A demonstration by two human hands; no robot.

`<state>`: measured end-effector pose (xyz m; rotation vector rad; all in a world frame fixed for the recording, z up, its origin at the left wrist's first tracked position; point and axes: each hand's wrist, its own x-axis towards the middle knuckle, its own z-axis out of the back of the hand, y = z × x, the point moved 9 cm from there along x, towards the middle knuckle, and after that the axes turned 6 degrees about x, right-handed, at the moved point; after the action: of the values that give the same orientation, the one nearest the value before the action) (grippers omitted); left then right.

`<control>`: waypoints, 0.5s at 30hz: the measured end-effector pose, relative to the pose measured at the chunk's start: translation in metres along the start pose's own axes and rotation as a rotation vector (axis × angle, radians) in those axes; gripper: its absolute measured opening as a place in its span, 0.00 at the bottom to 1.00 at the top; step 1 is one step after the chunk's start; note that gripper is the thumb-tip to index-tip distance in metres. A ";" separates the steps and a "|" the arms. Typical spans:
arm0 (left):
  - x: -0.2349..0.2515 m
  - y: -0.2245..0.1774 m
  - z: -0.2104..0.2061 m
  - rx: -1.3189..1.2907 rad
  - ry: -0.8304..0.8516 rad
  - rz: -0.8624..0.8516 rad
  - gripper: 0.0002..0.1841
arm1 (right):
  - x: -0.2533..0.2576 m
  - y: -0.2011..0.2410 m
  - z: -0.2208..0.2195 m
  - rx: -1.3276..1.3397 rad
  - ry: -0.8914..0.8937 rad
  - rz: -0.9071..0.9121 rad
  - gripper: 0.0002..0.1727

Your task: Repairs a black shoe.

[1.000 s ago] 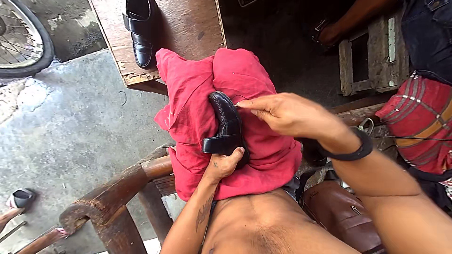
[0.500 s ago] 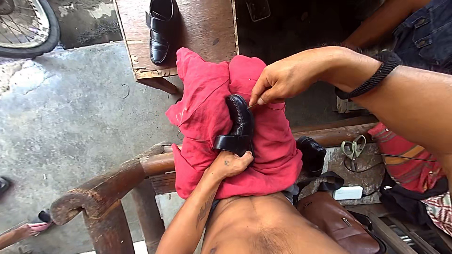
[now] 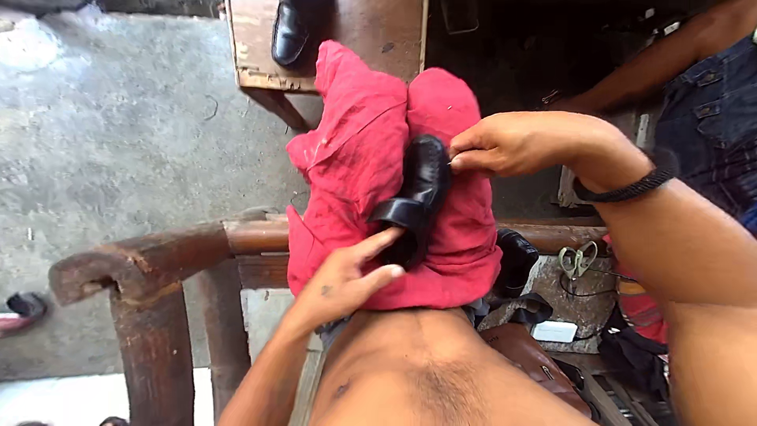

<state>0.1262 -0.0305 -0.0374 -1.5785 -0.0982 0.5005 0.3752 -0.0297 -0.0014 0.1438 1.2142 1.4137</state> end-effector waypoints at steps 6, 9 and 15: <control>-0.153 0.041 0.144 0.722 -0.523 0.393 0.13 | -0.024 -0.022 -0.015 0.174 -0.183 0.028 0.14; -0.128 0.016 0.116 0.998 -0.444 0.429 0.14 | -0.026 -0.022 -0.018 0.184 -0.223 0.045 0.14; -0.029 -0.036 0.004 1.086 -0.554 -0.209 0.11 | -0.025 -0.017 -0.020 0.180 -0.242 0.028 0.14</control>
<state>0.1068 -0.0340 0.0051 -0.3417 -0.3422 0.6573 0.3801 -0.0652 -0.0085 0.4448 1.1389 1.2687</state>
